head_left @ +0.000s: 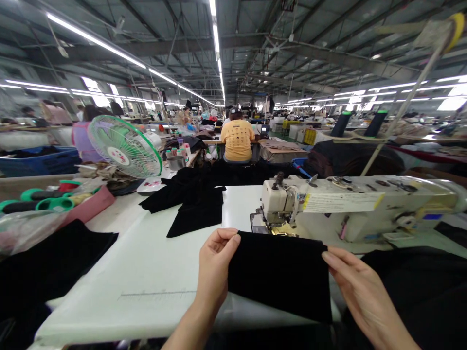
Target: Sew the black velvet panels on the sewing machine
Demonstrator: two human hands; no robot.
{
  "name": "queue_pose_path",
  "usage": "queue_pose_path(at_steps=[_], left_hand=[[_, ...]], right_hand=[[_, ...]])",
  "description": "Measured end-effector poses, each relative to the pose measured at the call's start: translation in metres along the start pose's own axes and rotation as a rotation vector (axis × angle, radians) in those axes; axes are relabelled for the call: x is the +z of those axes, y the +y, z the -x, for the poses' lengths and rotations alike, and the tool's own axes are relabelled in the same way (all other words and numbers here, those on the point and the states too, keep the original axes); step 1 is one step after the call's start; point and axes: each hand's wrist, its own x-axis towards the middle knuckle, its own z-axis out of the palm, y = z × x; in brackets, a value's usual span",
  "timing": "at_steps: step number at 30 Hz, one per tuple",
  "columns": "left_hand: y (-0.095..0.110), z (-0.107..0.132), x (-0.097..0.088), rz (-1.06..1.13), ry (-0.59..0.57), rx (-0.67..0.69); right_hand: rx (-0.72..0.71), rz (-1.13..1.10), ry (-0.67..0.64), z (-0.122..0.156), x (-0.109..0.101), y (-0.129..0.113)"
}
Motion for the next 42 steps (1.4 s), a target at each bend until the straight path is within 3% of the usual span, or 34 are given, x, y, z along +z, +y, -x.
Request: queue_pose_path(at_steps=[5,11,21,24,27,29,31,33,36,39,42], left_hand=[[0.007,-0.004,0.003,0.046,0.042,0.003],[0.018,-0.006,0.005,0.049,0.106,-0.095],[0.017,0.001,0.003,-0.028,0.052,-0.071],[0.030,-0.001,0.000,-0.094,0.017,0.078],[0.067,-0.008,0.005,-0.217,-0.048,0.387],[0.092,-0.019,0.017,-0.367,-0.138,0.557],[0.103,-0.036,0.034,-0.576,-0.306,0.616],[0.090,-0.059,0.052,-0.796,-0.538,0.536],[0.029,-0.089,0.067,-0.979,-0.741,0.230],[-0.041,-0.103,0.067,-0.987,-0.769,0.144],[-0.081,-0.104,0.059,-0.968,-0.762,0.125]], right_hand=[[-0.125,0.113,-0.057,0.007,0.001,-0.009],[-0.180,0.142,-0.081,0.012,0.008,-0.024],[-0.224,0.118,-0.084,0.008,0.008,-0.024],[-0.302,0.204,-0.256,0.020,0.009,-0.029],[-0.294,0.295,-0.561,0.043,0.014,-0.033],[-0.167,0.254,-0.706,0.059,0.019,-0.029],[0.016,0.162,-0.698,0.069,0.024,-0.017],[0.162,0.131,-0.587,0.073,0.026,0.004],[0.155,0.281,-0.451,0.068,0.021,0.042],[-0.095,0.568,-0.470,0.059,0.008,0.067],[-0.484,0.856,-0.566,0.054,-0.007,0.074]])
